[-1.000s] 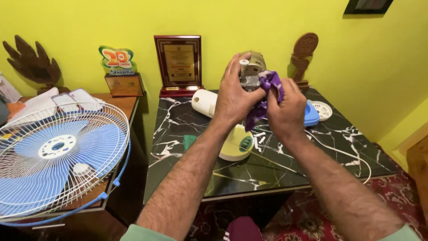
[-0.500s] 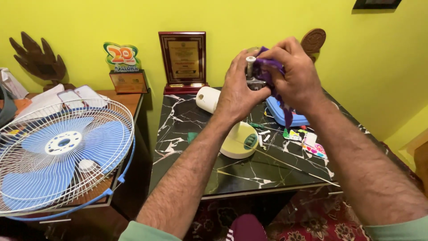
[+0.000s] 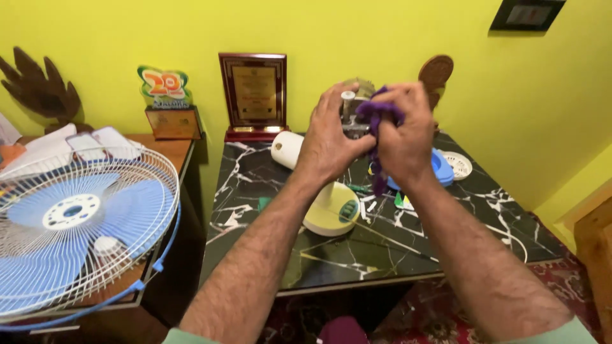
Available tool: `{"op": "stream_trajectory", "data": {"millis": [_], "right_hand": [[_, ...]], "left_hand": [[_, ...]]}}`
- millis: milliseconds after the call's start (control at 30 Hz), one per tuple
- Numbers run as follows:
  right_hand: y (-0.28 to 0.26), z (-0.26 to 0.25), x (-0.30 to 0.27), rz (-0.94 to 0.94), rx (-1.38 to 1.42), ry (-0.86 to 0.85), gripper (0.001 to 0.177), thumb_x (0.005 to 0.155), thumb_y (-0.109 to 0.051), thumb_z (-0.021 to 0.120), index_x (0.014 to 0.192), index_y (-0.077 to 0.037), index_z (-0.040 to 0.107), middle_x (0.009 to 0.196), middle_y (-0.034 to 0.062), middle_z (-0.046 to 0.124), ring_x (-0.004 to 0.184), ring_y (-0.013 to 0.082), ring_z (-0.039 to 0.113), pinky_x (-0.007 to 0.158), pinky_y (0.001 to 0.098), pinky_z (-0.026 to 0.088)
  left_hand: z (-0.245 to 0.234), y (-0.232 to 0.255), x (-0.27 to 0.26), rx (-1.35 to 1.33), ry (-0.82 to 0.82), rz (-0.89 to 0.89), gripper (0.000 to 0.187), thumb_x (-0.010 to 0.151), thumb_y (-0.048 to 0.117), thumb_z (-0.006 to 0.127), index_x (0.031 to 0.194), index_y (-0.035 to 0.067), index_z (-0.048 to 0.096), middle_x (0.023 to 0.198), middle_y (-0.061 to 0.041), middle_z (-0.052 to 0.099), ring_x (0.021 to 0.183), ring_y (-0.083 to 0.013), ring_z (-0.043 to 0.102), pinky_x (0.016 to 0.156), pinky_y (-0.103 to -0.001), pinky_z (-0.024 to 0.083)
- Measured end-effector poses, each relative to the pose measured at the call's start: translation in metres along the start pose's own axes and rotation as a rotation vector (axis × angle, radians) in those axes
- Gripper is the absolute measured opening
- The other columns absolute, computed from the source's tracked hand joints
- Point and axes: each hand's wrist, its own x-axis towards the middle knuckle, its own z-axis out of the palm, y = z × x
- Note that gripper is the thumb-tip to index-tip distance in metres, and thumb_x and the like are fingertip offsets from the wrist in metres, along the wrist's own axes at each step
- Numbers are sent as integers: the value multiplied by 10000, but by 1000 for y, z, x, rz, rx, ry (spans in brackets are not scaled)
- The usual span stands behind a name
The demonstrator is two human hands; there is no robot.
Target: The person disassembles a small electrical motor, removes the rotor, and uses a screwdriver to adjust internal components. They wipe parts with a cloth and reassemble the motor housing.
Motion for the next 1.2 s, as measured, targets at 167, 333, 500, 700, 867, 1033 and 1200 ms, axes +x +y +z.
{"op": "stream_trajectory", "data": {"millis": [167, 333, 500, 700, 867, 1033, 1200], "right_hand": [[5, 11, 8, 56, 132, 87, 208, 951, 110, 554, 1052, -5, 695, 1164, 108, 591, 1099, 236, 646, 979, 352, 567], [3, 7, -8, -112, -23, -84, 226, 1000, -54, 557, 1176, -6, 691, 1300, 120, 626, 1260, 296, 559, 1155, 439, 399], [9, 10, -22, -111, 235, -134, 282, 1147, -159, 457, 1368, 4, 517, 1425, 158, 492, 1343, 264, 496, 1190, 419, 388], [30, 20, 6, 236, 474, -113, 175, 1132, -181, 497, 1166, -10, 512, 1075, 54, 585, 974, 127, 585, 900, 294, 535], [35, 30, 52, 543, 372, -97, 193, 1070, -219, 520, 1091, -43, 595, 978, 28, 648, 897, 108, 643, 806, 275, 545], [39, 38, 79, 531, 68, -216, 152, 948, -89, 559, 1052, -38, 657, 939, 40, 679, 844, 135, 645, 746, 293, 529], [43, 38, 85, 200, 342, -418, 331, 801, 87, 421, 1011, -11, 658, 926, 39, 716, 876, 122, 694, 811, 284, 578]], "left_hand": [[-1, -1, 1, 10, 8, 19, 875, 677, 266, 835, 1443, 141, 431, 1446, -149, 487, 1341, -357, 505, 1128, -459, 435], [1, -9, 1, -3, 45, 125, 814, 736, 291, 844, 1433, 140, 453, 1438, -141, 523, 1359, -334, 529, 1174, -459, 411], [5, -12, 3, 14, 22, 85, 825, 738, 310, 843, 1443, 147, 448, 1438, -147, 506, 1359, -348, 515, 1164, -476, 417], [7, -10, 6, 78, 16, 85, 901, 725, 352, 874, 1463, 140, 402, 1448, -162, 465, 1360, -370, 488, 1140, -512, 421], [7, -9, 5, 58, -41, -37, 972, 676, 353, 871, 1470, 125, 360, 1419, -149, 465, 1331, -349, 499, 1109, -481, 447], [6, -7, 4, 54, 15, 58, 903, 674, 305, 854, 1440, 110, 419, 1433, -154, 478, 1332, -348, 505, 1130, -458, 436], [2, -7, 3, 50, 21, 83, 867, 678, 323, 864, 1399, 82, 447, 1400, -166, 497, 1317, -346, 514, 1113, -459, 438]]}}
